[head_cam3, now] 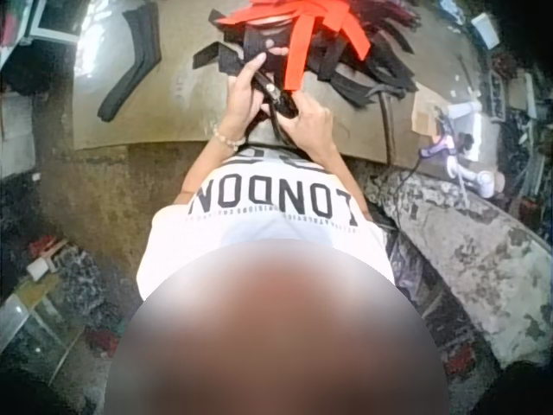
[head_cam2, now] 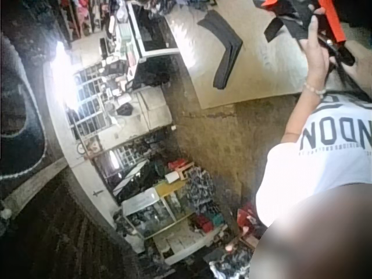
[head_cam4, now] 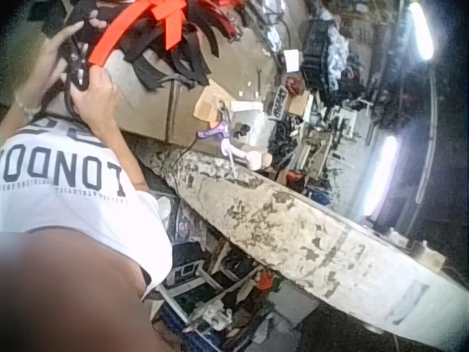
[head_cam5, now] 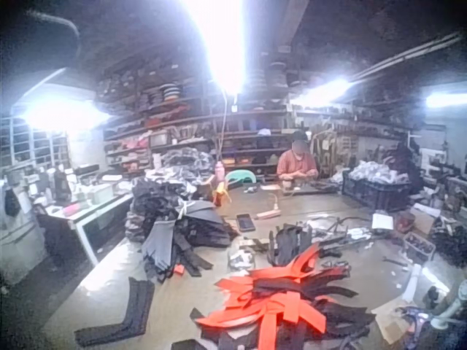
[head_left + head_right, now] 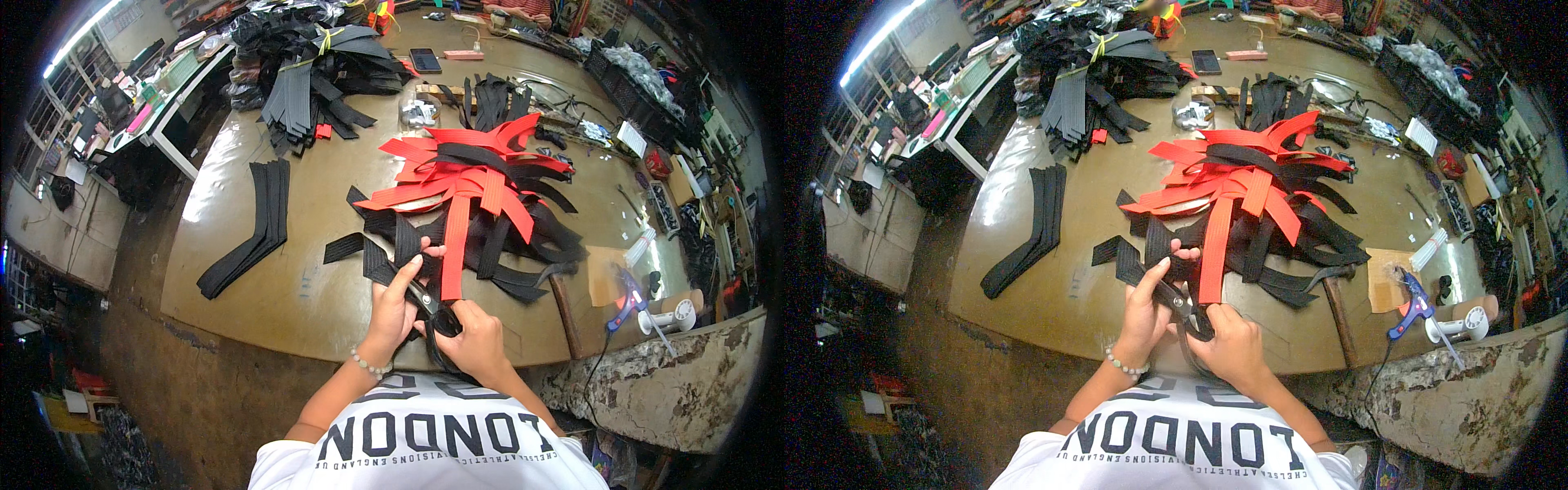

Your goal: The person cuts multiple red and black fabric strips into shorter pieces using scissors. They repeatedly pick up strips, cut them, and place the cut pieces on the table, then gather and stack the finished pieces.

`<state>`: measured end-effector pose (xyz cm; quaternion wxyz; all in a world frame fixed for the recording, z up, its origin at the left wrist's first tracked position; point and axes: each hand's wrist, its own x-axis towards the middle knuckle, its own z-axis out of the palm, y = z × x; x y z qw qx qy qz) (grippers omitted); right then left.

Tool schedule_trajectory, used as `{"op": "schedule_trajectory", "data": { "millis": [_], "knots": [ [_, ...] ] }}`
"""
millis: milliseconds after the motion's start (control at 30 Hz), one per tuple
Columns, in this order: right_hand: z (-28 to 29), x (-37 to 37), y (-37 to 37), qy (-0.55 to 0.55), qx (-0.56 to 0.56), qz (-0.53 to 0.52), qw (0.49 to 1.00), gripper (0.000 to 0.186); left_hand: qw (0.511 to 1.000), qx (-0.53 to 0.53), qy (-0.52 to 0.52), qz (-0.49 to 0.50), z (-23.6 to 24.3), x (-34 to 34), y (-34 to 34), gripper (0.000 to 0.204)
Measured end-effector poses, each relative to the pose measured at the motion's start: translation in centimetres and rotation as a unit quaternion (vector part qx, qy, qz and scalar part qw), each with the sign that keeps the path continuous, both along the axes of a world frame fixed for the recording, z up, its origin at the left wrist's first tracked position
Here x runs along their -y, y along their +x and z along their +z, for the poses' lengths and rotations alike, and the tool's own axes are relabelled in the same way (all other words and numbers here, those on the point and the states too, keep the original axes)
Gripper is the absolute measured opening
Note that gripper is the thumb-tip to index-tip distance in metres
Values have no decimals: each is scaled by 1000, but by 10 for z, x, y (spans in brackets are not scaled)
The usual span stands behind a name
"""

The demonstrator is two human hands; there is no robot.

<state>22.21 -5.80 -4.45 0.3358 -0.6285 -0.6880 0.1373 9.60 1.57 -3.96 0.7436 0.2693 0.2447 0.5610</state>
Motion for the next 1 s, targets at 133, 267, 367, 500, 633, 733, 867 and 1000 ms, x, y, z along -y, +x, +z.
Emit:
{"op": "schedule_trajectory", "data": {
  "millis": [133,267,367,500,633,733,867,1000],
  "knots": [
    [-8,6,5,2,-24,69,997,39,1000,-10,20,8,-2,-5,-17,29],
    [-18,13,11,-28,-31,59,997,46,948,-165,108,249,39,-18,-81,23],
    [-24,16,16,-46,13,28,998,46,640,-584,232,443,90,-38,-151,45],
    [-30,16,17,-53,12,30,998,46,258,-900,174,305,83,-90,-223,59],
    [-28,18,15,-27,-23,9,999,43,379,-924,51,26,-19,-115,-236,73],
    [-19,20,17,-15,-144,-33,989,37,234,-903,195,304,-36,-113,-226,63],
    [-4,14,28,-36,-298,-83,950,26,679,-649,220,263,-12,-79,-137,38],
    [10,-16,44,35,-327,-94,940,29,946,-263,-54,-180,-23,-48,-36,55]
  ]
}}
